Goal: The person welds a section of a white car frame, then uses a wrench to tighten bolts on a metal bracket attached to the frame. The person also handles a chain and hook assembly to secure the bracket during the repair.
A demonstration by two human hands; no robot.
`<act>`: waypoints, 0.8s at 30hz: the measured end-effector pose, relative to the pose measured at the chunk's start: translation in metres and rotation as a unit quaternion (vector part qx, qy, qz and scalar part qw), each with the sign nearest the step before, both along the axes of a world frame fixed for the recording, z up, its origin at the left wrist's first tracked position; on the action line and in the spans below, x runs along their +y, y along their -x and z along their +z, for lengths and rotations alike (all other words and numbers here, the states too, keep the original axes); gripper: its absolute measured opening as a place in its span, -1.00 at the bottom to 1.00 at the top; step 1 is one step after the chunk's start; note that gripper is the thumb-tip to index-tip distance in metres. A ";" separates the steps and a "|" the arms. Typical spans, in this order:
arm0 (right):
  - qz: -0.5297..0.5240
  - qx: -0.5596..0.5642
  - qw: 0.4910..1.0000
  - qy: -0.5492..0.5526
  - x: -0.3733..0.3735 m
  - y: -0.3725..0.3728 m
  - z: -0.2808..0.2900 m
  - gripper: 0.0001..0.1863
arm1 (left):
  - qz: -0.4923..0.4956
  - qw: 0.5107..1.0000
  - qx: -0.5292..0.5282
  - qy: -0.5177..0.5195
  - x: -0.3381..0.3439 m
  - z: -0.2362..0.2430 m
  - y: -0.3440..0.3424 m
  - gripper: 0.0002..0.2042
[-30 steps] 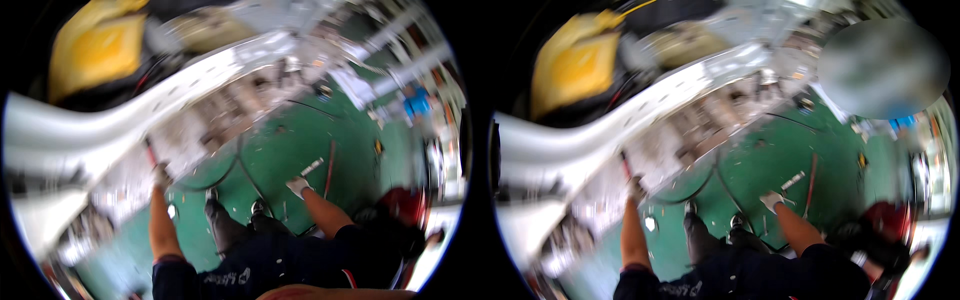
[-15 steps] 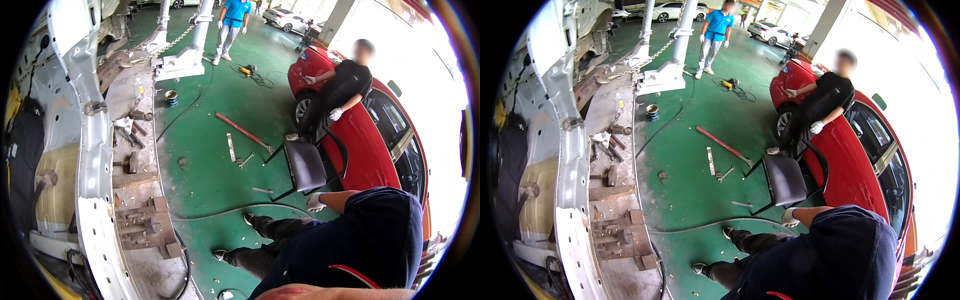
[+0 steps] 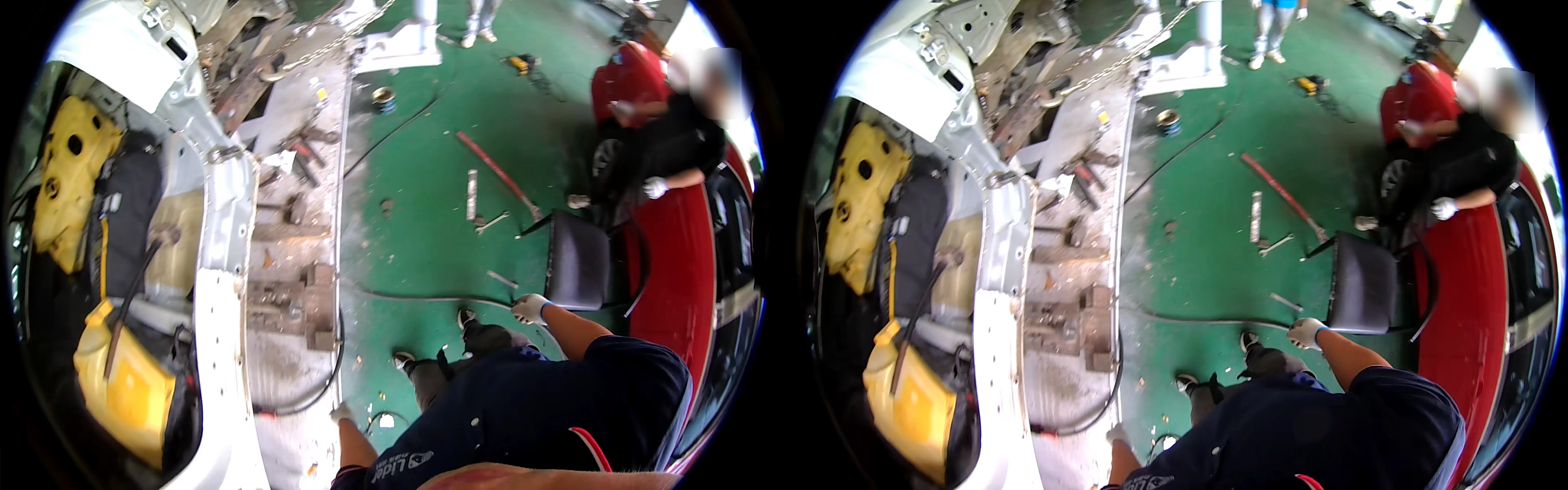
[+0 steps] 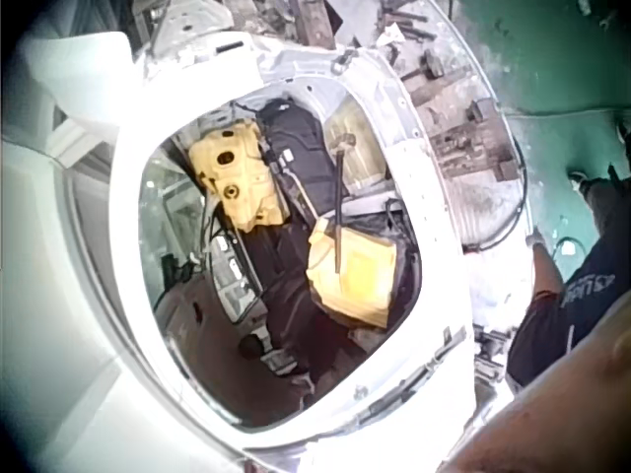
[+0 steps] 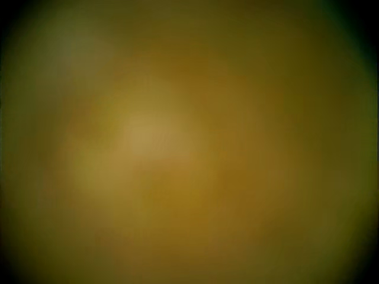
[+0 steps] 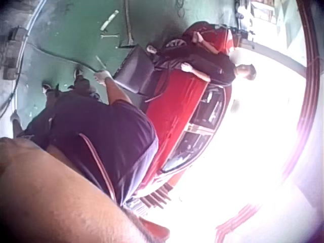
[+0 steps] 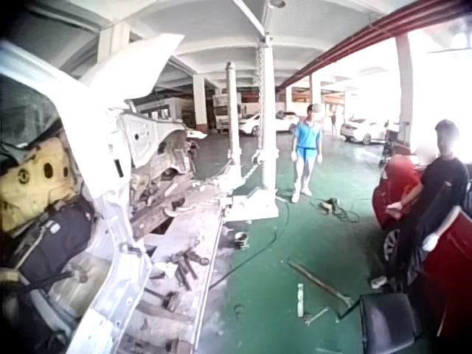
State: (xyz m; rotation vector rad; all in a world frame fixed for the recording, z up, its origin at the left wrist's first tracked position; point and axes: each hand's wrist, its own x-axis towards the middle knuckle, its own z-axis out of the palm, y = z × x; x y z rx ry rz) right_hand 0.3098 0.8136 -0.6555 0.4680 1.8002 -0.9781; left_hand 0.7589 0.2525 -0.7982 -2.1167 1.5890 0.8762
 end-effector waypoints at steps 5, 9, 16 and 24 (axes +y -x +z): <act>-0.110 -0.084 0.985 0.101 0.052 0.040 -0.062 -0.93 | 0.038 0.997 0.046 -0.050 0.130 0.033 0.024 -0.28; -0.178 -0.173 0.963 0.105 0.096 0.065 -0.090 -0.71 | -0.225 0.968 0.111 -0.028 0.218 0.026 0.029 -0.40; -0.175 -0.171 0.969 0.023 0.129 0.094 -0.118 -0.89 | 0.105 0.965 0.234 -0.053 0.247 0.133 0.063 -0.59; -0.224 -0.157 0.953 0.131 0.082 0.095 -0.141 -0.77 | 0.072 0.973 0.220 -0.020 0.251 0.164 0.056 -0.64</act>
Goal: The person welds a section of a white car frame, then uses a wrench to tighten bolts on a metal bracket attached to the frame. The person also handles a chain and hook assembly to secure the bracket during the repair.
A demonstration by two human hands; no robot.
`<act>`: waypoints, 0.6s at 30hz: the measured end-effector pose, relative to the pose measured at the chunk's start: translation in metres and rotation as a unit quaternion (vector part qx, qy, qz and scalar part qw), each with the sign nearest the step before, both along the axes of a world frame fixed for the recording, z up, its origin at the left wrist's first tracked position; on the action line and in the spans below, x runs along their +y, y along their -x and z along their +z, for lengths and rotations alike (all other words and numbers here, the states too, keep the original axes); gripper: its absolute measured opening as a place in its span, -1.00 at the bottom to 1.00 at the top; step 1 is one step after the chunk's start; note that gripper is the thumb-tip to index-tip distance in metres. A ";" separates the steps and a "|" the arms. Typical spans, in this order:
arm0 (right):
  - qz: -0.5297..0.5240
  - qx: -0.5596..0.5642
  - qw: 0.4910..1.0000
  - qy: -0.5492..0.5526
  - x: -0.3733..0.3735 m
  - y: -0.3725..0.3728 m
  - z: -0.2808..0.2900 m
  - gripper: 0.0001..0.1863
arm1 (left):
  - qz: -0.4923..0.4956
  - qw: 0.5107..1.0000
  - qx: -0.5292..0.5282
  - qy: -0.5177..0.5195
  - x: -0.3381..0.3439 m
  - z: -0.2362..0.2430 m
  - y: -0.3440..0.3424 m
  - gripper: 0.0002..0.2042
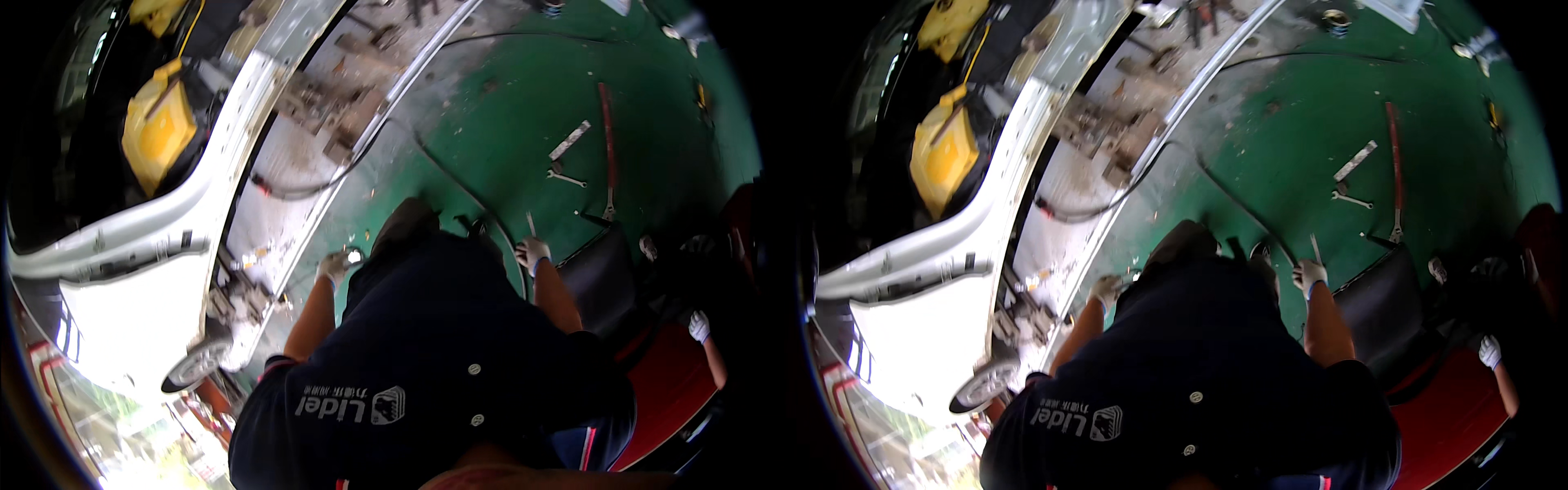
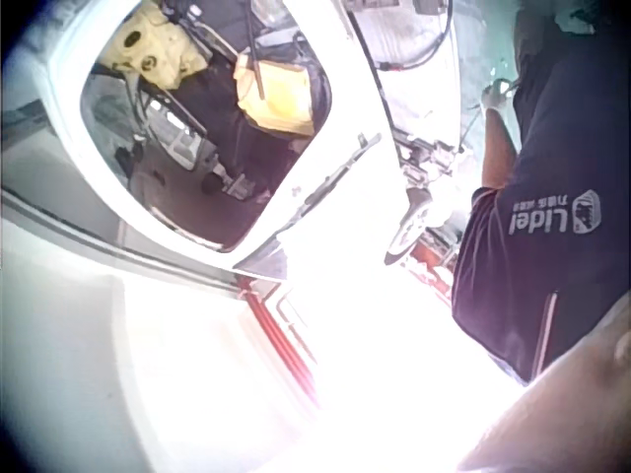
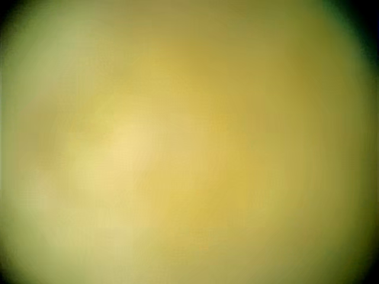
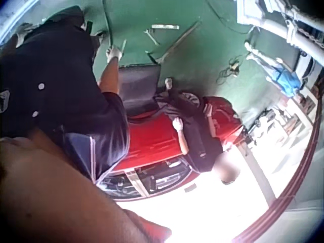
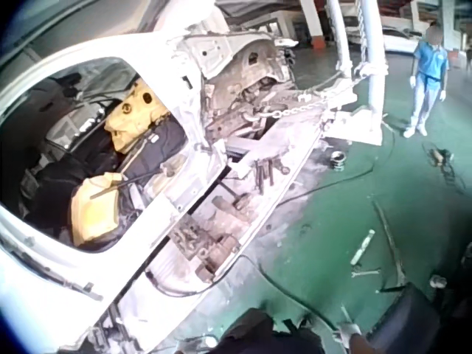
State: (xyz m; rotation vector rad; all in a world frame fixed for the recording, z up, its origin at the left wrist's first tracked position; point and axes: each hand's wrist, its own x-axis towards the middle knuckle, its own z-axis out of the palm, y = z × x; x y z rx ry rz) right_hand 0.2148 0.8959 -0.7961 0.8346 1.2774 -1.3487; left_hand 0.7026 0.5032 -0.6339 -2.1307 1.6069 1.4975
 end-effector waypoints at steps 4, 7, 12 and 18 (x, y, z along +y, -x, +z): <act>-0.040 -0.057 0.998 0.002 -0.014 -0.005 0.008 -0.80 | -0.111 0.994 -0.015 0.002 -0.009 -0.041 -0.018 -0.68; -0.125 -0.148 0.979 0.071 -0.007 -0.004 0.010 -0.77 | -0.179 0.981 0.067 -0.034 -0.015 -0.054 -0.007 -0.69; -0.041 -0.068 0.992 -0.094 0.009 0.016 0.010 -0.78 | -0.082 0.992 0.025 -0.098 -0.043 -0.067 0.066 -0.81; -0.196 -0.138 0.969 -0.067 0.019 0.077 0.035 -0.73 | 0.009 0.982 0.032 -0.187 -0.108 -0.087 0.212 -0.68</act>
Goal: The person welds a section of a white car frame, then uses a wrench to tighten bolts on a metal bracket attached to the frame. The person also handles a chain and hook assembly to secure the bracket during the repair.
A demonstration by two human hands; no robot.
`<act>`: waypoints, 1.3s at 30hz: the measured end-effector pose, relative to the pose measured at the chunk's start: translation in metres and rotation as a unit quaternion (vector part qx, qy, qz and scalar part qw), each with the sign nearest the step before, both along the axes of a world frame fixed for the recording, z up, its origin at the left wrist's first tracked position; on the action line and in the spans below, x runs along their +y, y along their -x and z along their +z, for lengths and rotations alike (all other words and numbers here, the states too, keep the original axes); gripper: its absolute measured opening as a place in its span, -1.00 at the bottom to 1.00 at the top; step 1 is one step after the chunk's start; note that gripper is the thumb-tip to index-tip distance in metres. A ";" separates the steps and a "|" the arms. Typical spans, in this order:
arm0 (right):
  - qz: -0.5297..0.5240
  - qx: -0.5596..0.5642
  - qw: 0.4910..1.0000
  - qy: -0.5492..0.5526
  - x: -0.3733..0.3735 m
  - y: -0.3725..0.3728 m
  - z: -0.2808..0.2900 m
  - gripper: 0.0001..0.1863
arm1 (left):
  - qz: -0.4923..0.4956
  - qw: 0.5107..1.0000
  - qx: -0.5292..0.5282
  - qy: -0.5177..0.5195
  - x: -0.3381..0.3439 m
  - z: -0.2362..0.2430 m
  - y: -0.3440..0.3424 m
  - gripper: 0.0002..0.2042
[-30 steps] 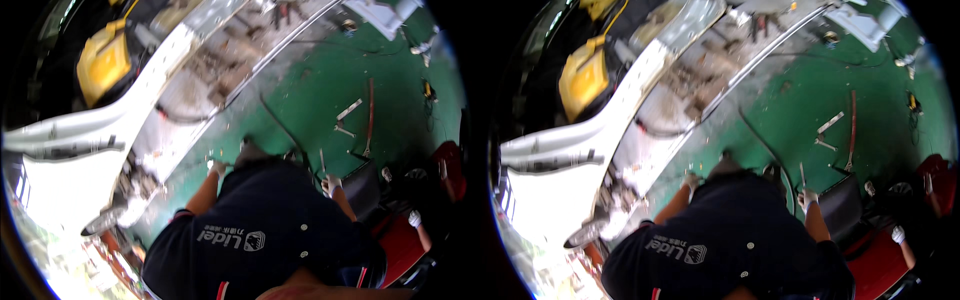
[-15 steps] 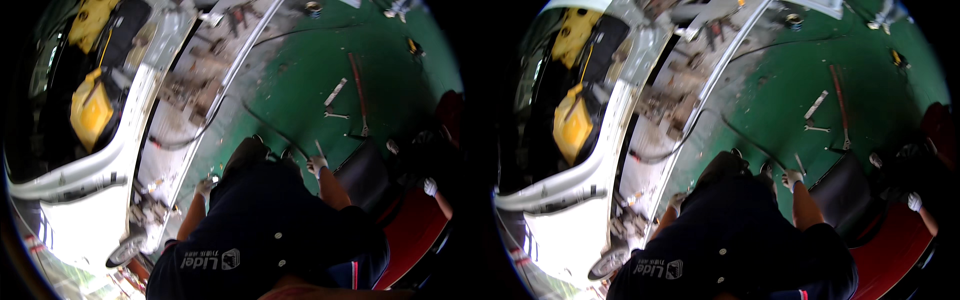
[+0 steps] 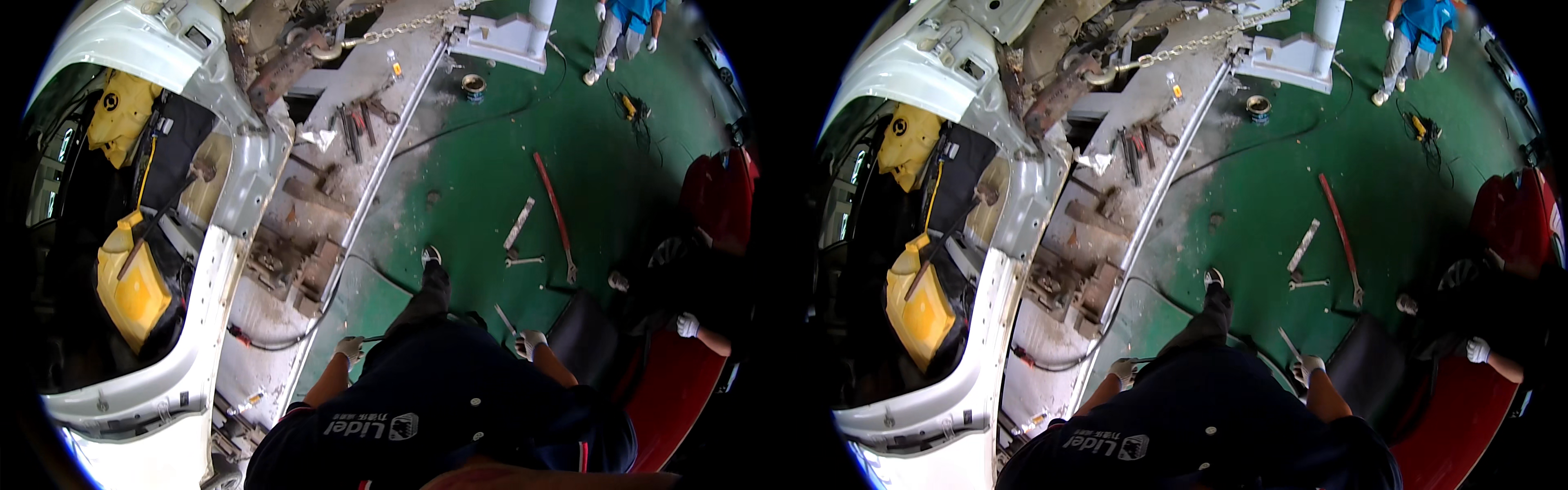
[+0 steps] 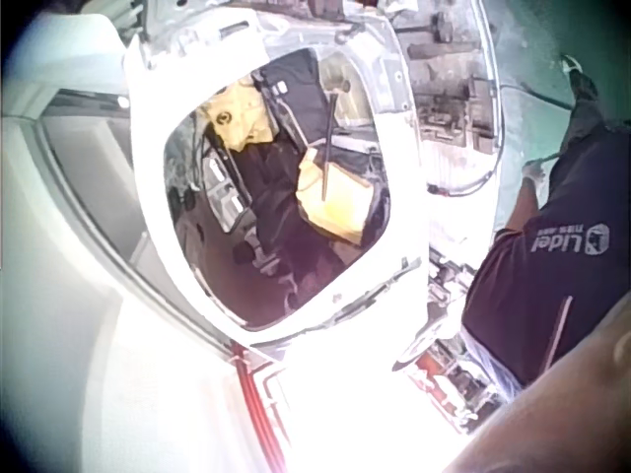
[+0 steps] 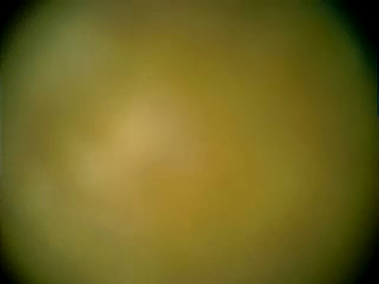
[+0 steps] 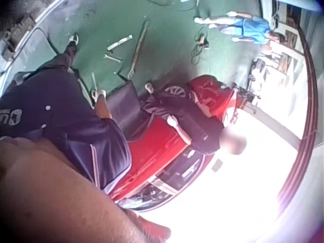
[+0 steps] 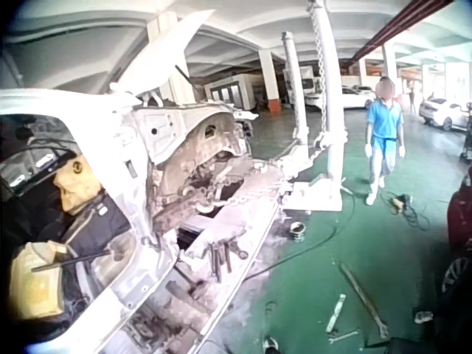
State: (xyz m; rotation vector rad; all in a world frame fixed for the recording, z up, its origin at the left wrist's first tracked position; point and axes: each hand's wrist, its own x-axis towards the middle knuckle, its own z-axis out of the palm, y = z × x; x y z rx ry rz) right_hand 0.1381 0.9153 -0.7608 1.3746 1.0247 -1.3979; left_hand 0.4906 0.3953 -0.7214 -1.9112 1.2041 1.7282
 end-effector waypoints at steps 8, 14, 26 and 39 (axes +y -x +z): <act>0.127 0.137 0.977 -0.107 -0.097 0.117 0.058 -0.88 | -0.092 0.988 0.109 0.056 -0.100 -0.011 0.226 -0.57; 0.254 0.247 0.933 -0.067 -0.151 0.203 0.064 -0.74 | 0.020 0.971 0.211 0.112 -0.159 0.009 0.312 -0.72; 0.402 0.045 0.915 0.009 -0.146 0.386 0.009 -0.73 | 0.289 0.953 -0.065 0.065 0.012 0.040 0.216 -0.63; 0.299 -0.051 0.896 0.325 -0.389 0.568 -0.019 -0.64 | -0.227 0.968 -0.021 0.107 0.120 -0.004 0.215 -0.52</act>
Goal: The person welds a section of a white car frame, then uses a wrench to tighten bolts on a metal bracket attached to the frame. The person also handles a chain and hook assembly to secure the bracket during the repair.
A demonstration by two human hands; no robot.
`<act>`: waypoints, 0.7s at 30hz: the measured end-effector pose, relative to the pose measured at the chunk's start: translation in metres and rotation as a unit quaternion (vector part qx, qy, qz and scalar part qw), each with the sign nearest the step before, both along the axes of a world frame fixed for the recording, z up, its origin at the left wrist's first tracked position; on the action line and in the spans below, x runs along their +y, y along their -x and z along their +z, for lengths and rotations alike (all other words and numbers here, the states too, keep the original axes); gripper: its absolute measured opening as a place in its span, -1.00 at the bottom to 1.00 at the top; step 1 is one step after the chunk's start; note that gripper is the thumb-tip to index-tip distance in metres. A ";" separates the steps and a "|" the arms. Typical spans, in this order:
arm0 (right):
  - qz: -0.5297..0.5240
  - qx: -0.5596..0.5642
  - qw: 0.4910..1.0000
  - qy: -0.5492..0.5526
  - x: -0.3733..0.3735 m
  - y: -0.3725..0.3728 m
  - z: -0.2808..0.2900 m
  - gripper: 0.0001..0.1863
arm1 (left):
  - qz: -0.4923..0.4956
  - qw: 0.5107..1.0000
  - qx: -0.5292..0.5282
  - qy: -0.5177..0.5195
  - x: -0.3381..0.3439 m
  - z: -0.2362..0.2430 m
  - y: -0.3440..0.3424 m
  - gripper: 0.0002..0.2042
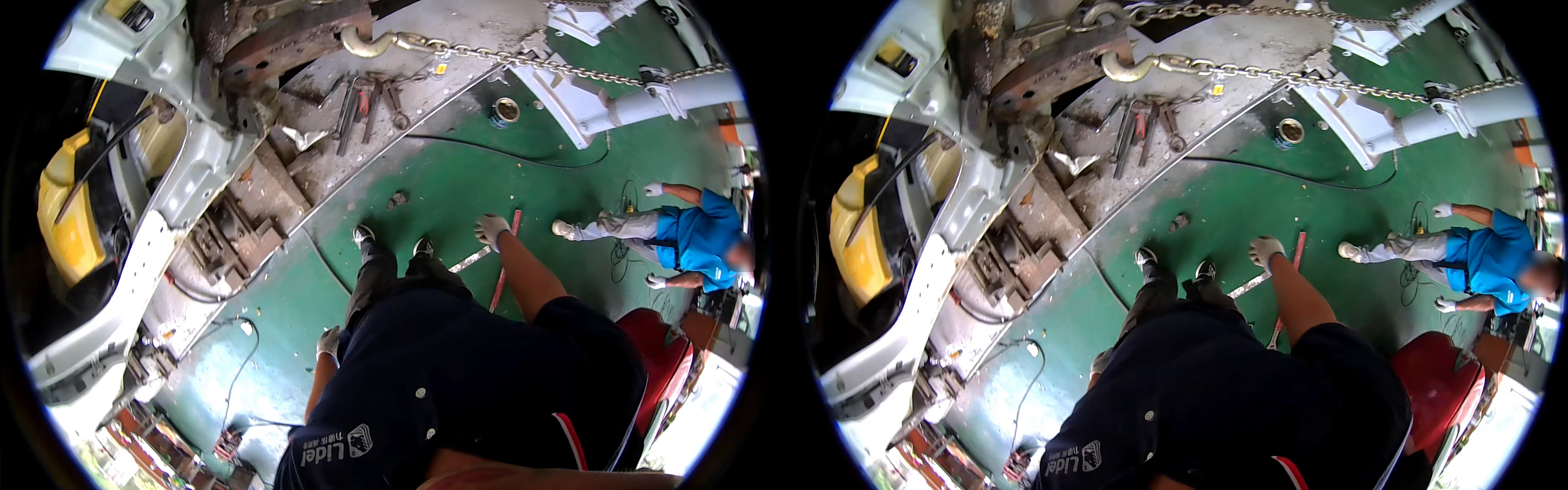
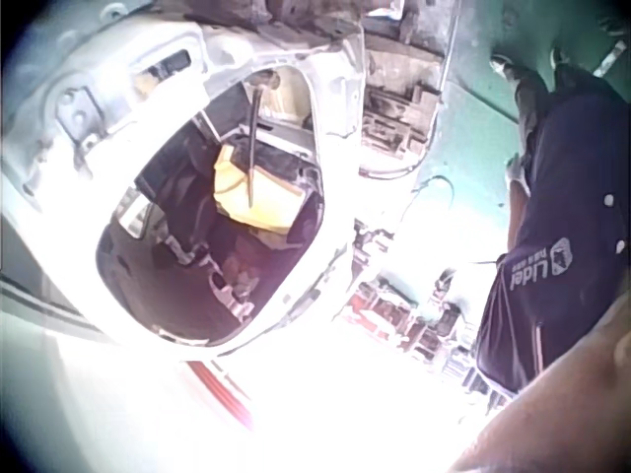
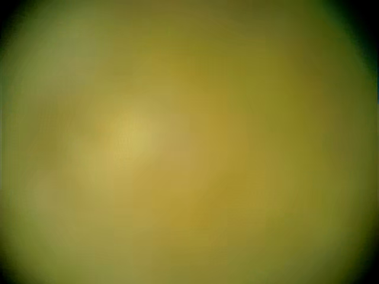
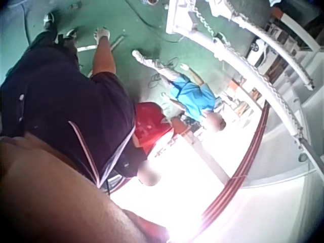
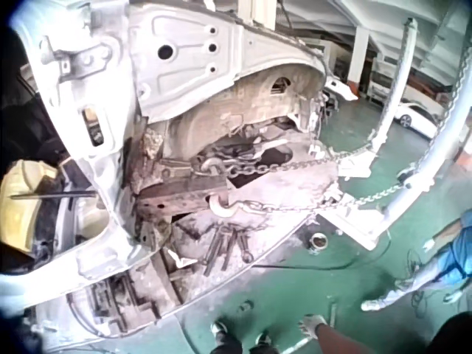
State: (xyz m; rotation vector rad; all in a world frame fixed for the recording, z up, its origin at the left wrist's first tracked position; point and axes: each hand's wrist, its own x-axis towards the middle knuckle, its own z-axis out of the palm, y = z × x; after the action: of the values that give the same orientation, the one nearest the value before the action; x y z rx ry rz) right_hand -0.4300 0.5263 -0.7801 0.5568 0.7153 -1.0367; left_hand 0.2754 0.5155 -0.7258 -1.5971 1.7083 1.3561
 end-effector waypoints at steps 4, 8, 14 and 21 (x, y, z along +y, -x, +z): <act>0.316 0.476 0.816 -0.090 -0.097 -0.051 0.006 -0.65 | 0.440 0.883 0.147 -0.064 -0.048 -0.006 0.032 -0.61; 0.412 0.652 0.635 -0.045 -0.191 -0.084 0.048 -0.61 | 0.656 0.740 0.125 -0.081 -0.097 0.023 0.051 -0.64; 0.462 0.727 0.506 -0.034 -0.323 -0.060 0.038 -0.37 | 0.677 0.726 0.115 0.019 -0.101 0.076 0.030 -0.70; 0.415 0.773 0.478 -0.037 -0.458 -0.019 -0.051 -0.24 | 0.743 0.669 -0.005 -0.024 0.032 0.102 0.083 -0.70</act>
State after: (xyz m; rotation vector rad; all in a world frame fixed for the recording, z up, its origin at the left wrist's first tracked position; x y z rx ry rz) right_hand -0.4110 0.0678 -0.8313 -0.9415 2.3306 -0.2506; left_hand 0.1925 0.5471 -0.6236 -3.0458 -0.1028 1.8156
